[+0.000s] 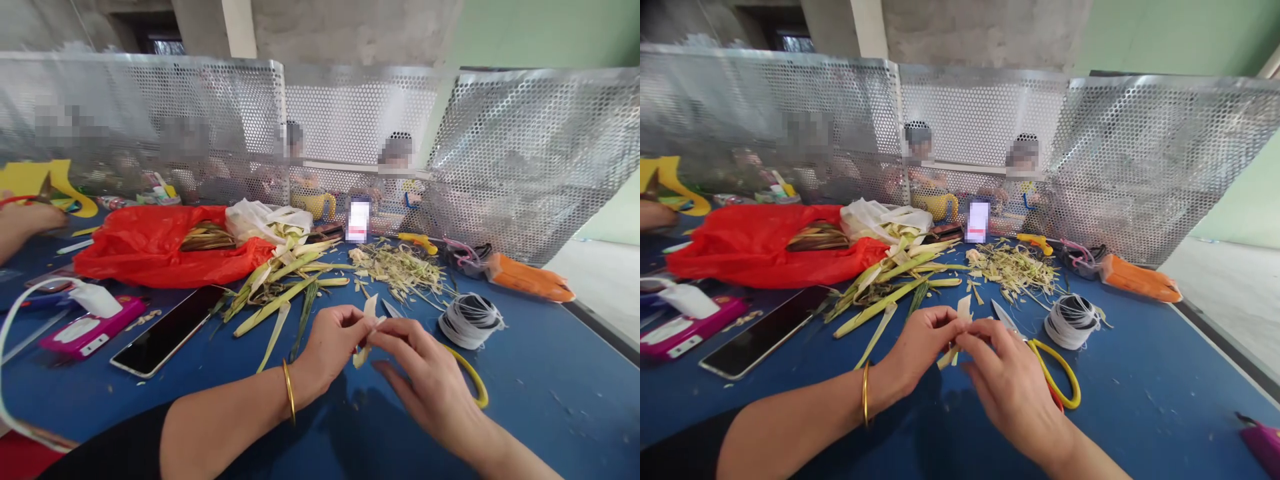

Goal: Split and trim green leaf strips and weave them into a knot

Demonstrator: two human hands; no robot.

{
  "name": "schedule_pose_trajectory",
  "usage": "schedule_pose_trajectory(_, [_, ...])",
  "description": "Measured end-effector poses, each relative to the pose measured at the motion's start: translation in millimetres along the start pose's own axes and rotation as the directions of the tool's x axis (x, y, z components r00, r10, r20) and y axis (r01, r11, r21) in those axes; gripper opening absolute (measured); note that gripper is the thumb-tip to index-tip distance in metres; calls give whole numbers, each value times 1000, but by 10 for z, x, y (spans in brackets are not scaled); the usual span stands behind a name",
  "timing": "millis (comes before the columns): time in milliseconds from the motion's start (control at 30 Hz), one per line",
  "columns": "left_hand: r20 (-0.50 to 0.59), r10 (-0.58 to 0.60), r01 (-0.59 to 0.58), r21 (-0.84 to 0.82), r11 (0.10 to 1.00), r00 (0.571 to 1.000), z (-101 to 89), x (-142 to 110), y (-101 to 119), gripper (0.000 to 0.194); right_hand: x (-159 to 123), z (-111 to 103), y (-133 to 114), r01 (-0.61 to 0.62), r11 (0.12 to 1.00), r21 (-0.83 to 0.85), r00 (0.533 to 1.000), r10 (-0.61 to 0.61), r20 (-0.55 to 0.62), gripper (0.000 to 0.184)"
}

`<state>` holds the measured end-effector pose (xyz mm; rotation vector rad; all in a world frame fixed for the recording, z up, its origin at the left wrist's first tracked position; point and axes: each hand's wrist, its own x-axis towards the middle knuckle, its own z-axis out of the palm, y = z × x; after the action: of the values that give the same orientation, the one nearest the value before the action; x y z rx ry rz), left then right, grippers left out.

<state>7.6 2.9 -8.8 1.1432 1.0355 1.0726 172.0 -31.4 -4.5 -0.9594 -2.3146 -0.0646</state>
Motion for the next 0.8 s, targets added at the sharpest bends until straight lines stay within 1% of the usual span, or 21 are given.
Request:
schedule_pose_trajectory(67, [27, 13, -14, 44, 999, 1000, 3, -15, -7, 23, 6, 5, -16, 90, 995, -49, 996, -90, 7, 17])
schedule_pose_trajectory(167, [69, -11, 9, 34, 999, 998, 2, -35, -6, 25, -13, 7, -9, 202, 977, -72, 979, -200, 36, 18])
schedule_pose_trajectory(233, [83, -35, 35, -1, 999, 996, -2, -40, 1, 26, -35, 1, 13, 242, 968, -74, 970, -240, 31, 17])
schedule_pose_trajectory(333, [107, -57, 62, -40, 997, 993, -10, -35, 8, 26, -63, -5, 46, 245, 965, -95, 969, -245, 12, 14])
schedule_pose_trajectory(467, [106, -54, 60, -58, 996, 993, -15, -21, 0, 26, -82, 6, 67, 215, 955, -204, 976, -215, 23, 20])
schedule_pose_trajectory(533, [95, -49, 55, -58, 997, 994, -17, -12, 1, 25, -86, 8, 70, 189, 955, -229, 980, -196, -8, 18])
schedule_pose_trajectory(633, [57, -62, 65, -59, 996, 996, -21, 2, 18, 24, -84, -3, 74, 174, 962, -209, 977, -195, -85, 11])
schedule_pose_trajectory(700, [34, -73, 75, -65, 995, 997, -22, 8, 37, 23, -80, -14, 77, 193, 958, -210, 971, -218, -101, 9])
schedule_pose_trajectory(800, [31, -78, 81, -82, 993, 996, -24, 10, 57, 23, -78, -33, 81, 258, 935, -244, 954, -287, -89, 8])
